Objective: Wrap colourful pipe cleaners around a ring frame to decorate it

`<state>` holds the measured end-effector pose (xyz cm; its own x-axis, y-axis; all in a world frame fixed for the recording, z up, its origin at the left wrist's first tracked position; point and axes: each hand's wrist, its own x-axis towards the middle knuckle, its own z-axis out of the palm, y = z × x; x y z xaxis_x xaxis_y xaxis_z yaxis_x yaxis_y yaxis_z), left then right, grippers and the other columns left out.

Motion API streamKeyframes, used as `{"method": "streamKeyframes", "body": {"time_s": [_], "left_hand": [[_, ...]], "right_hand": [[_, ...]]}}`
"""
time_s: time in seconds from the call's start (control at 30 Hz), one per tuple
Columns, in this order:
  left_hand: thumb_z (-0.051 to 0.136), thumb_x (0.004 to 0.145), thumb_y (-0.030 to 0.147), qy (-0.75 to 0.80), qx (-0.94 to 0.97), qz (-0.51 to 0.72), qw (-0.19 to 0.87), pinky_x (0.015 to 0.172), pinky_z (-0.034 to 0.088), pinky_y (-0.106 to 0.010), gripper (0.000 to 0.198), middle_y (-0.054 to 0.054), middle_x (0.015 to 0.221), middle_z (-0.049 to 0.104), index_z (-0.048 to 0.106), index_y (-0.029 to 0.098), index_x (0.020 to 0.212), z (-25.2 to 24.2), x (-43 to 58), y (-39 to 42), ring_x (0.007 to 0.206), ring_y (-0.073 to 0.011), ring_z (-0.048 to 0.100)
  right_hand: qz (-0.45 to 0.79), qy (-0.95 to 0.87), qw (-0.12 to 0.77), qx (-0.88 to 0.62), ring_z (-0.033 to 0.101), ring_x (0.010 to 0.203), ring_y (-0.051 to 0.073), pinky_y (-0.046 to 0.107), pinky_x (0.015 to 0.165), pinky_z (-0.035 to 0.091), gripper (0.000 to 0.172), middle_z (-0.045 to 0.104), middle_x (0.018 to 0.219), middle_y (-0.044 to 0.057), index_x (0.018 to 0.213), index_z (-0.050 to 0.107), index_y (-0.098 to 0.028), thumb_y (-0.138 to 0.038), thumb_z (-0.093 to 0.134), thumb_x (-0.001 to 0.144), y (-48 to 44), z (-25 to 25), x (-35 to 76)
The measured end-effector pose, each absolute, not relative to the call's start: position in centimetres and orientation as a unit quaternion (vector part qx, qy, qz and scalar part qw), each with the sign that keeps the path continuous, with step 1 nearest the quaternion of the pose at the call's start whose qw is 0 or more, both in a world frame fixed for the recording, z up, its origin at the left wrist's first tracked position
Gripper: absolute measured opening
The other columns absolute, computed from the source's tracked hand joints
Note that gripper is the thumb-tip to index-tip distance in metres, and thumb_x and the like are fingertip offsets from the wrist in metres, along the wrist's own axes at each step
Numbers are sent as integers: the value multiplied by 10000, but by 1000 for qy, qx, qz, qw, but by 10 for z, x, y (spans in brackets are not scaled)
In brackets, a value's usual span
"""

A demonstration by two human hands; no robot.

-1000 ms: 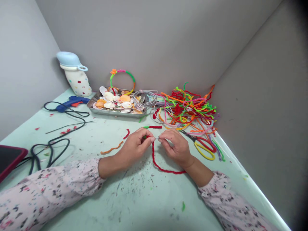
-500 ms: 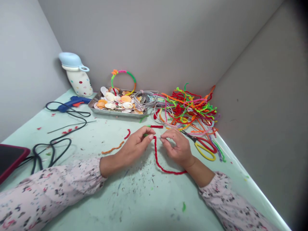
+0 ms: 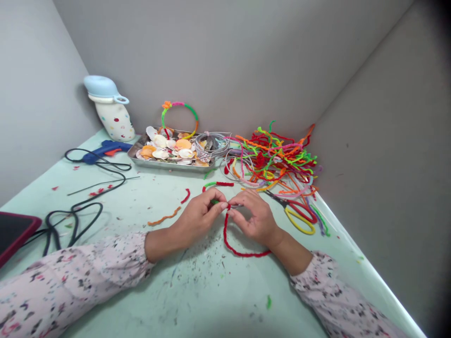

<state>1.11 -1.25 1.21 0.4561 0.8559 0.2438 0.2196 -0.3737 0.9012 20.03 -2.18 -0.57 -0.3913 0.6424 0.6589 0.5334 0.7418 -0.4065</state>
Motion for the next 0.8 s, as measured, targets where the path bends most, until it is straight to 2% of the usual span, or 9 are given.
{"method": "streamKeyframes", "body": {"time_s": [0.27, 0.53, 0.8], "left_hand": [[473, 903, 286, 373, 734, 364, 435, 675, 393, -256, 151, 10, 764, 527, 544, 162, 855, 14, 11, -13, 722, -135, 475], [473, 906, 311, 380, 727, 360, 444, 620, 358, -241, 165, 29, 716, 499, 536, 165, 859, 15, 9, -13, 653, -119, 431], [485, 903, 306, 385, 710, 360, 467, 573, 332, -235, 163, 50, 640, 434, 523, 165, 830, 17, 10, -15, 584, -101, 381]], "right_hand": [[15, -840, 409, -358, 563, 740, 182, 351, 719, 433, 59, 629, 772, 27, 914, 603, -208, -224, 584, 860, -20, -9, 201], [-129, -864, 354, -335, 570, 736, 178, 345, 707, 415, 53, 647, 753, 30, 931, 596, -194, -205, 554, 900, -18, -4, 204], [-219, -866, 335, -300, 607, 846, 189, 359, 787, 429, 162, 702, 858, 32, 1033, 577, -211, -139, 563, 889, -18, -5, 207]]}}
